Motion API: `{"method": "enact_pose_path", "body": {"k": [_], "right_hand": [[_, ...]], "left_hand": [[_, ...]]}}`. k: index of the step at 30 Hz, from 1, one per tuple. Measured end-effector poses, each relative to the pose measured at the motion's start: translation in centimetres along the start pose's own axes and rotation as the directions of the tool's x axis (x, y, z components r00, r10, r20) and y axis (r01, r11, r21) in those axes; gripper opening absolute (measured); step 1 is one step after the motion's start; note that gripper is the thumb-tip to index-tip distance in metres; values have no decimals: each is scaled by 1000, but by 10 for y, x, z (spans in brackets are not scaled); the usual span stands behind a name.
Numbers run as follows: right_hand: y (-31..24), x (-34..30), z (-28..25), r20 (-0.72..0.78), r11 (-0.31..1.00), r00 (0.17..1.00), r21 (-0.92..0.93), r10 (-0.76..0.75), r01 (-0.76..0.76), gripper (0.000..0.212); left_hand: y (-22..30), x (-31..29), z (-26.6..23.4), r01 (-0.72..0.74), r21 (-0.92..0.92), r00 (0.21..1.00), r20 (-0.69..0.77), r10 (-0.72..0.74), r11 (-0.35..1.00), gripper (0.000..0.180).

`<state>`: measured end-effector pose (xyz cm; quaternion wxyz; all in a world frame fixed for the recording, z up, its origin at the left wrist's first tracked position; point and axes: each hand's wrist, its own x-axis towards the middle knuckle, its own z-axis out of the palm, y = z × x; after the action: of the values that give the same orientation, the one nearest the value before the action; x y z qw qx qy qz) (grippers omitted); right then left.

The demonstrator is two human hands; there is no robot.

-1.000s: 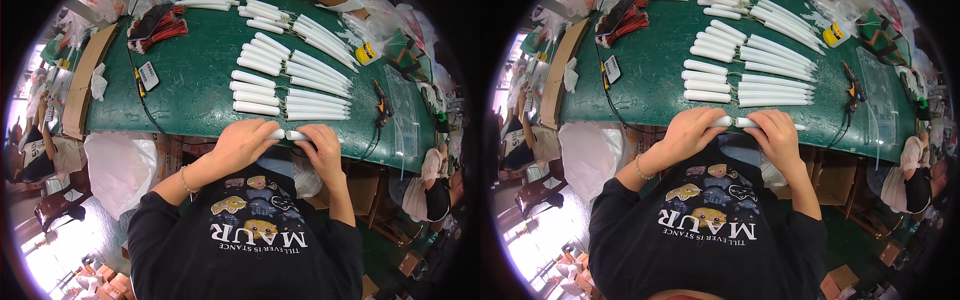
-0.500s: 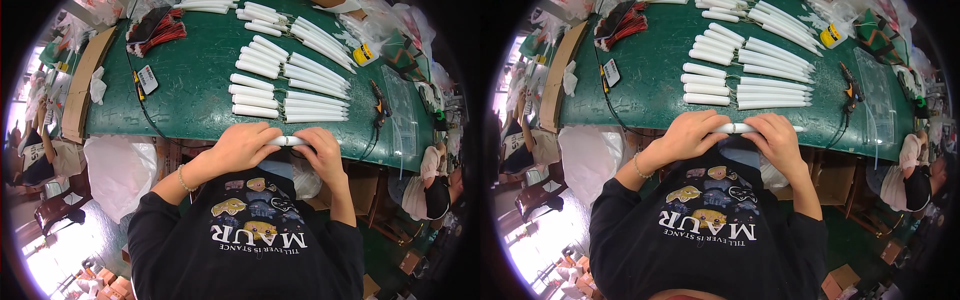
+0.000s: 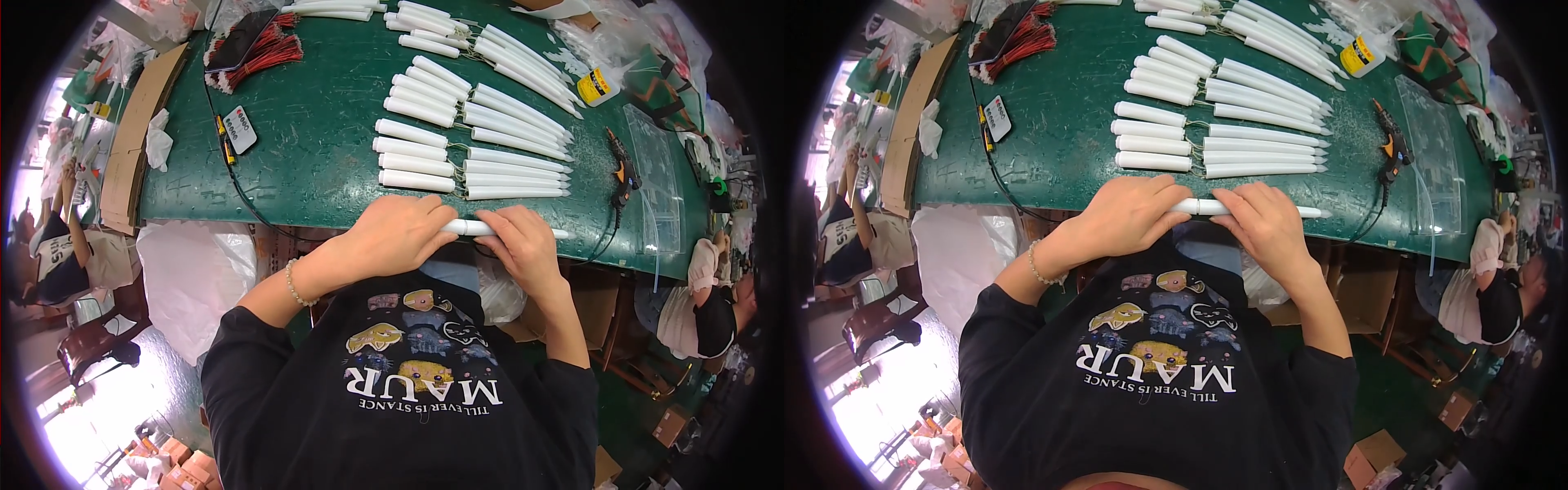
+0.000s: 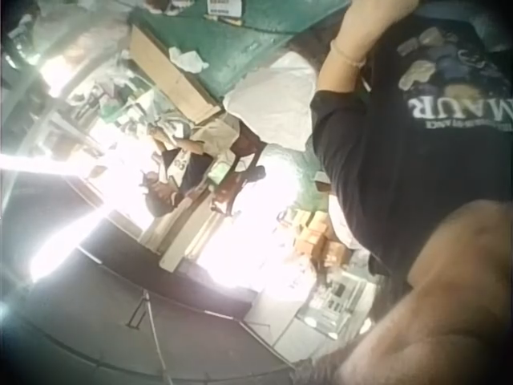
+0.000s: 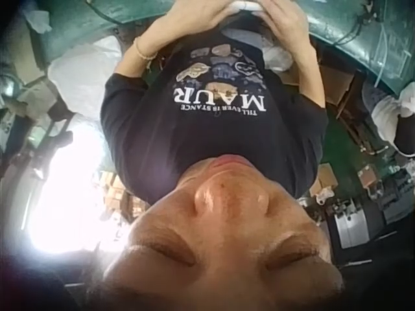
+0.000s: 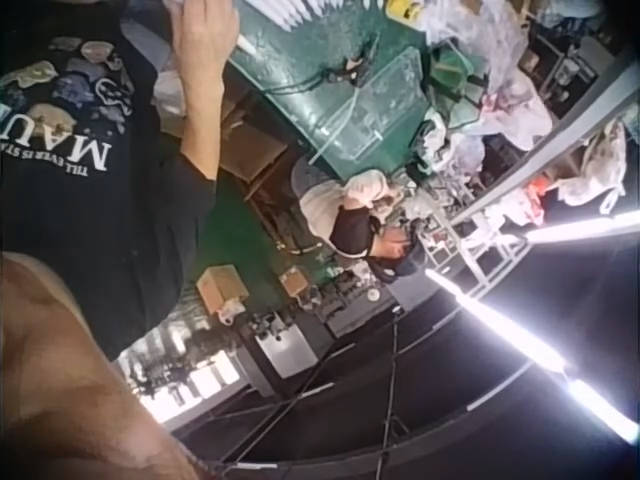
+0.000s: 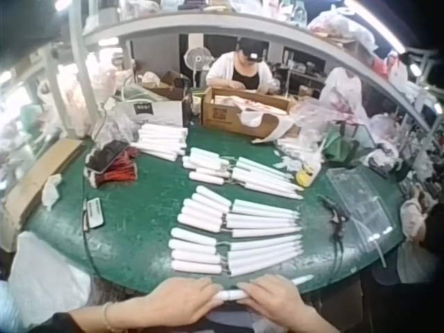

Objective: Applying glue and joining white tapered plastic components at a factory workbench.

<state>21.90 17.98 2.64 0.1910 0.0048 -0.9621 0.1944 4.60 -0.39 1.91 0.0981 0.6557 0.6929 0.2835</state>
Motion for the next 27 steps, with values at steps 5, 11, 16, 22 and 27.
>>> {"method": "enact_pose_path", "body": {"k": [5, 11, 16, 22, 27], "right_hand": [[6, -1, -2, 137, 997, 991, -77, 8, 2, 29], [12, 3, -3, 181, 986, 979, -116, -97, 119, 30], [7, 1, 7, 144, 990, 988, -113, -63, 79, 28], [13, 10, 1, 187, 992, 979, -78, -80, 96, 28], [16, 9, 1, 211, 990, 973, -83, -97, 117, 30]], "left_hand": [[-7, 4, 0, -18, 8, 998, 67, 18, 1000, 25], [-13, 12, 3, -135, 104, 973, 202, 112, 985, 24], [-20, 11, 5, -126, 53, 977, 182, 115, 991, 25], [-19, 13, 5, -118, 26, 983, 142, 114, 993, 25], [-17, 13, 8, -115, 37, 986, 124, 110, 993, 26]]}}
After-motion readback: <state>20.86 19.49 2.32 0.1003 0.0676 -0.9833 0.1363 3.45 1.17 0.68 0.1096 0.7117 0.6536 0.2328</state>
